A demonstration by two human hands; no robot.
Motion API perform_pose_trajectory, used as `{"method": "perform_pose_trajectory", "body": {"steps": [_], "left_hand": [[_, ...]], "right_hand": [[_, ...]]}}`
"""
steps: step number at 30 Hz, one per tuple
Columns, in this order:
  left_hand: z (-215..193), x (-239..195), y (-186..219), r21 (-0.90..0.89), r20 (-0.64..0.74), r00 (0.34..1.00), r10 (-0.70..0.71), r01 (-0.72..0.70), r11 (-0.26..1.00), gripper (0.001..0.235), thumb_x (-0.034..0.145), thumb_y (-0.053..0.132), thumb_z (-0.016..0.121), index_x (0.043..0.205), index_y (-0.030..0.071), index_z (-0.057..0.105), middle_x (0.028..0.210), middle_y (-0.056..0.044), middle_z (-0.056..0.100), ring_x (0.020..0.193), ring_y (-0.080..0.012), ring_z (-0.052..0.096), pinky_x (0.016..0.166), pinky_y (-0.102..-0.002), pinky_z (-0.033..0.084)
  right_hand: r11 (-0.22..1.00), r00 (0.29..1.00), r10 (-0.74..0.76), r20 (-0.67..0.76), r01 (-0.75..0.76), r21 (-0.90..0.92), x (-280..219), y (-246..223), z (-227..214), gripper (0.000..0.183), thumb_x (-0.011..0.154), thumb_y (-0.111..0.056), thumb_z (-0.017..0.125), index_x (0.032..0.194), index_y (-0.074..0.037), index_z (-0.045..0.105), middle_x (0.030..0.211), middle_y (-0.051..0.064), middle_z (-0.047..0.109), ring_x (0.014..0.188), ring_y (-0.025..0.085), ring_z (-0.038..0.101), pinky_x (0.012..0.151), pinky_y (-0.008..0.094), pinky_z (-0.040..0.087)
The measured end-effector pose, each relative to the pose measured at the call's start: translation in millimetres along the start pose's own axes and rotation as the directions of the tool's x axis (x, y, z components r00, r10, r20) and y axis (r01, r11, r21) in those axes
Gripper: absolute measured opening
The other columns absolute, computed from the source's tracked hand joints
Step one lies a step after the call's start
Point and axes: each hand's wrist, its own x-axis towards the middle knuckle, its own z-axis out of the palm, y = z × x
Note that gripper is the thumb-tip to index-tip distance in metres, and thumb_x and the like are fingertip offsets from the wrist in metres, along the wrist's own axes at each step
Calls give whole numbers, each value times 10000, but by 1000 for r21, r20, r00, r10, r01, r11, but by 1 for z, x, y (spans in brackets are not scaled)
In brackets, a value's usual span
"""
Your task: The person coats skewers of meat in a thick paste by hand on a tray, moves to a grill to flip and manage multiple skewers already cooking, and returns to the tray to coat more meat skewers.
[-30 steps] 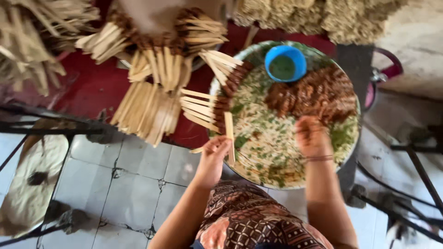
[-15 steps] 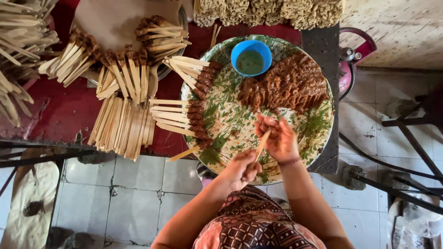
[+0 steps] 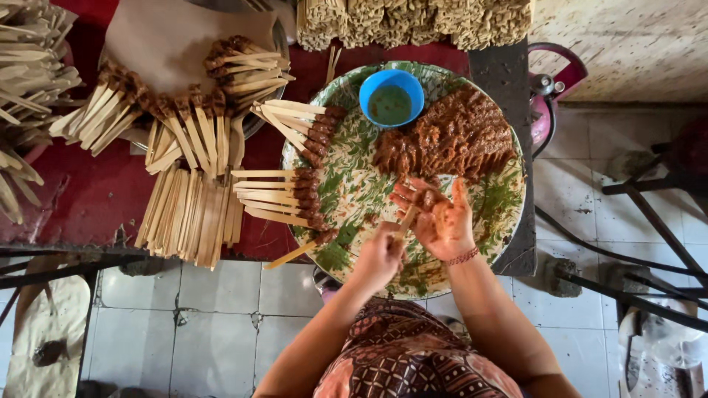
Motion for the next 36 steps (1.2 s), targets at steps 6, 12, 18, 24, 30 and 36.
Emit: {"method": "perform_pose_trajectory", "body": {"steps": [6, 12, 18, 24, 30, 36], "left_hand": [[11, 6, -4, 741, 62, 759, 648, -470, 479, 134, 965, 142, 529, 1028, 30, 568, 744, -193, 610, 631, -381, 659, 525, -419, 534], [13, -6, 24, -410, 102, 992, -75, 111, 905, 263, 991, 221, 546, 985, -26, 635, 557, -39, 498, 367, -53, 448, 339, -154, 359], [-5, -5, 9, -434, 328, 938, -110, 253, 865, 212, 933, 116, 602, 1070, -24, 519, 733, -164, 643, 448, -159, 637, 326, -225, 487], [-8, 10, -25, -472, 124, 955, -271, 297, 830, 277, 1004, 275, 499, 1144, 43, 556, 716, -74, 589, 479, -89, 512, 374, -176, 306], [-6, 18, -53, 737, -79, 823, 563, -332, 589, 187, 943, 218, 534, 1108, 128, 531, 684, -183, 586, 549, -411, 644, 447, -489, 473], [-74, -36, -72, 954, -136, 712, 688, -94, 285, 236, 889, 275, 564, 1119, 228, 590, 756, -59, 592, 514, -305, 658, 412, -379, 517]], "right_hand": [[998, 992, -49, -113, 54, 39, 36, 3, -48, 575, 951, -594, 389, 972, -103, 686, 996, 169, 725, 902, 360, 703, 712, 464, 567], [980, 975, -171, -140, 155, -122, 36, -15, -25, 634, 843, -730, 495, 574, -159, 433, 490, 0, 337, 359, 159, 301, 397, 306, 280], [990, 997, -78, -17, 75, -119, 16, -3, -22, 311, 922, -311, 604, 1100, -55, 615, 1114, 239, 660, 942, 355, 680, 817, 413, 554], [966, 960, -191, -204, 147, -214, 12, -7, -11, 546, 962, -564, 483, 734, -92, 633, 681, 136, 664, 554, 268, 662, 501, 334, 525], [978, 947, -166, -276, 123, -167, 41, 3, -51, 469, 984, -463, 505, 784, -70, 663, 750, 161, 681, 694, 356, 703, 637, 424, 594], [941, 927, -296, -230, 243, -235, 80, -38, -120, 199, 902, -248, 651, 818, -76, 701, 818, 128, 710, 774, 288, 719, 745, 371, 616]]}}
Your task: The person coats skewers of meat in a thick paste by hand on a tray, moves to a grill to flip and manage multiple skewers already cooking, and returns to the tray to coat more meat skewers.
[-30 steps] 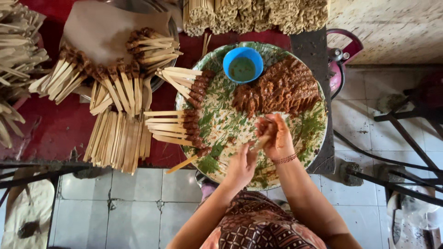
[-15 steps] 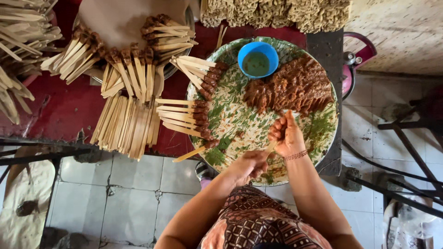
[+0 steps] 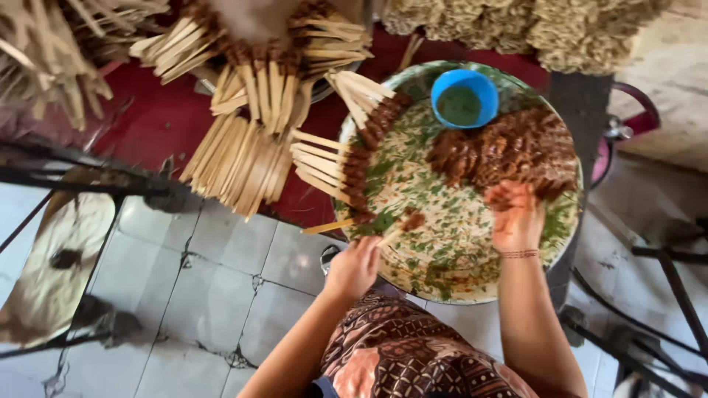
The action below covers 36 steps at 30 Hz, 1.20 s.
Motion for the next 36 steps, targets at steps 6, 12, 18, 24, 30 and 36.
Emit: {"method": "perform_pose_trajectory", "body": {"steps": [6, 12, 18, 24, 30, 36], "left_hand": [[-50, -19, -20, 26, 279, 924, -260, 263, 964, 213, 910, 265, 493, 1114, 231, 544, 781, -135, 618, 624, -412, 672, 534, -533, 539], [-23, -16, -52, 222, 434, 833, -344, 271, 937, 209, 901, 293, 442, 1090, 225, 498, 814, -119, 651, 698, -417, 697, 617, -532, 556], [-113, 5, -32, 249, 96, 935, -340, 309, 918, 302, 804, 420, 630, 977, 176, 590, 742, -119, 632, 694, -373, 690, 611, -486, 555], [-147, 71, -60, -104, 139, 773, -619, 633, 767, 725, 830, 732, 508, 1054, 51, 625, 936, -205, 698, 931, -423, 662, 792, -549, 507], [-142, 157, -49, -514, 441, 261, -859, 858, -4, 791, 869, 680, 358, 1404, 99, 404, 1007, -63, 582, 801, -154, 527, 798, -292, 495], [-102, 176, -75, -942, 240, 494, -836, 328, -76, 488, 750, 502, 586, 1035, 107, 614, 1237, -89, 521, 1051, -202, 474, 968, -348, 367]], "right_hand": [[-634, 359, -543, 759, 417, -651, 23, -7, -23, 130, 855, -274, 772, 985, -285, 777, 1020, -24, 680, 1076, 212, 573, 1059, 385, 301], [-390, 415, -433, 800, 714, -581, -4, -15, 6, 223, 868, -124, 743, 1065, -19, 741, 1133, 224, 632, 1029, 397, 637, 860, 467, 541], [-314, 406, -407, 818, 779, -543, -16, -17, -12, 100, 928, -69, 709, 1004, -9, 733, 936, 175, 675, 957, 385, 655, 871, 447, 522], [-292, 520, -460, 719, 676, -676, -25, -33, -23, 73, 996, -107, 659, 993, -102, 731, 832, 94, 659, 927, 333, 659, 887, 419, 519], [55, 880, -274, 387, 416, -908, -66, -45, 12, 189, 1080, -188, 546, 1123, -51, 669, 944, 93, 696, 698, 150, 604, 544, 309, 503], [-14, 708, -306, 637, 665, -747, -61, -44, -17, 173, 1060, -50, 539, 1134, 55, 654, 1001, 168, 697, 861, 232, 693, 704, 320, 595]]}}
